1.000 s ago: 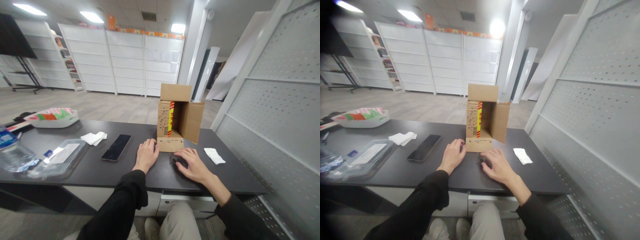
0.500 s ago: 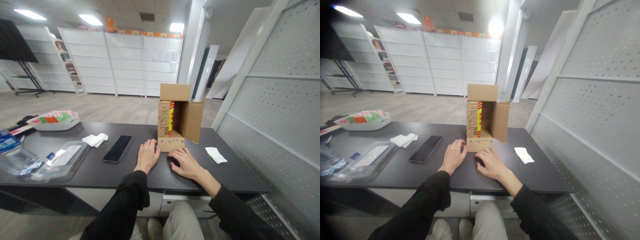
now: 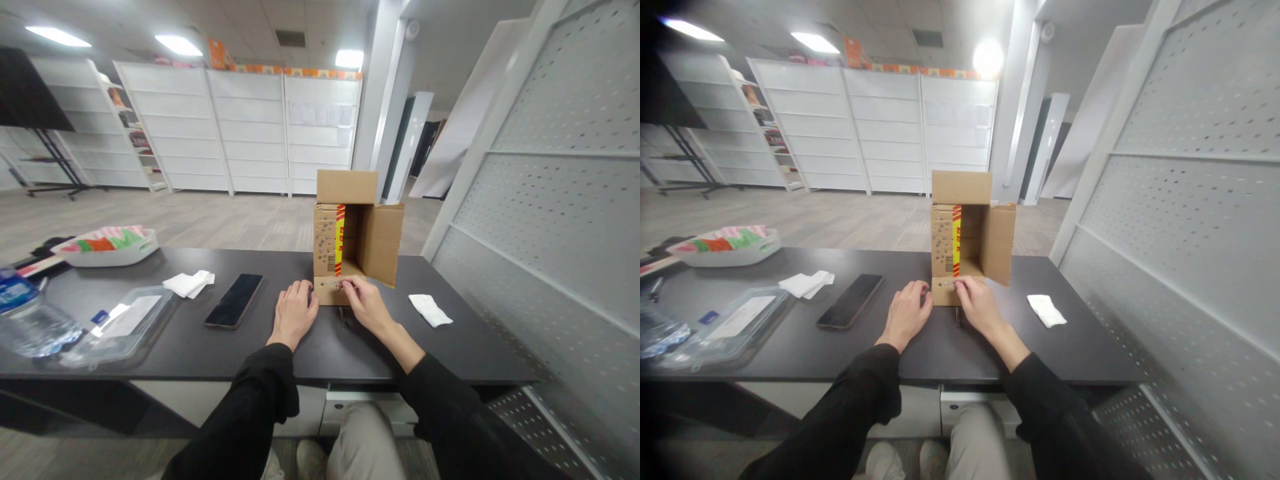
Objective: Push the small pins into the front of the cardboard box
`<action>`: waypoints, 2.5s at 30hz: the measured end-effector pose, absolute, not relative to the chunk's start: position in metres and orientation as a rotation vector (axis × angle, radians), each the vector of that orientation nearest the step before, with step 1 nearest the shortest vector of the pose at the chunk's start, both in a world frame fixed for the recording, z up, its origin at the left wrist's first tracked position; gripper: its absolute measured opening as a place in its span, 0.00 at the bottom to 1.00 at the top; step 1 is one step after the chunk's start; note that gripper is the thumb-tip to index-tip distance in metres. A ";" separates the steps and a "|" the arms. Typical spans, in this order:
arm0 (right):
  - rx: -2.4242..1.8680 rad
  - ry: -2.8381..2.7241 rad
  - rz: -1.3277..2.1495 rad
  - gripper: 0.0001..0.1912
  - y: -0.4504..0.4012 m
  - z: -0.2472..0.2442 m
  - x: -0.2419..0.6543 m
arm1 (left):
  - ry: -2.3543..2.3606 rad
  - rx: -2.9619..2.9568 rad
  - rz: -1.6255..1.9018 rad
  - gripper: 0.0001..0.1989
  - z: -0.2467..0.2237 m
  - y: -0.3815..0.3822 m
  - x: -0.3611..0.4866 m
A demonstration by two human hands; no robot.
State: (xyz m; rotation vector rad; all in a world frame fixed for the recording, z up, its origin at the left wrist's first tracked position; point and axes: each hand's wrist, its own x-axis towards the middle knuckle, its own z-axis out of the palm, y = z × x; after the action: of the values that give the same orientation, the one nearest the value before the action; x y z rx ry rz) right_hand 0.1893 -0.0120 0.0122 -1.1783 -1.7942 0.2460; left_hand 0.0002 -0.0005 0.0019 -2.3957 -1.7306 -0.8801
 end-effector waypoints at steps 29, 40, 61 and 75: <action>-1.200 -1.443 0.174 0.14 0.007 -0.006 0.184 | -1.754 -2.397 -0.889 0.09 0.004 -0.002 0.000; -1.193 -1.472 0.183 0.14 0.008 -0.007 0.184 | -1.751 -2.394 -0.886 0.08 0.005 -0.001 0.000; -1.207 -1.576 0.068 0.06 0.016 -0.014 0.188 | -1.762 -2.393 -0.882 0.09 0.004 -0.001 0.000; -1.207 -1.617 0.016 0.12 0.012 -0.015 0.187 | -1.749 -2.388 -0.890 0.08 0.004 -0.001 0.000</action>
State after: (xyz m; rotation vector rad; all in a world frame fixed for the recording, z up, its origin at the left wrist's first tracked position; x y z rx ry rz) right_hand 0.1867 0.0117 -0.0148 -1.2071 -1.6175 0.0161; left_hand 0.0002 -0.0014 0.0042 -2.3883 -1.7492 -0.8902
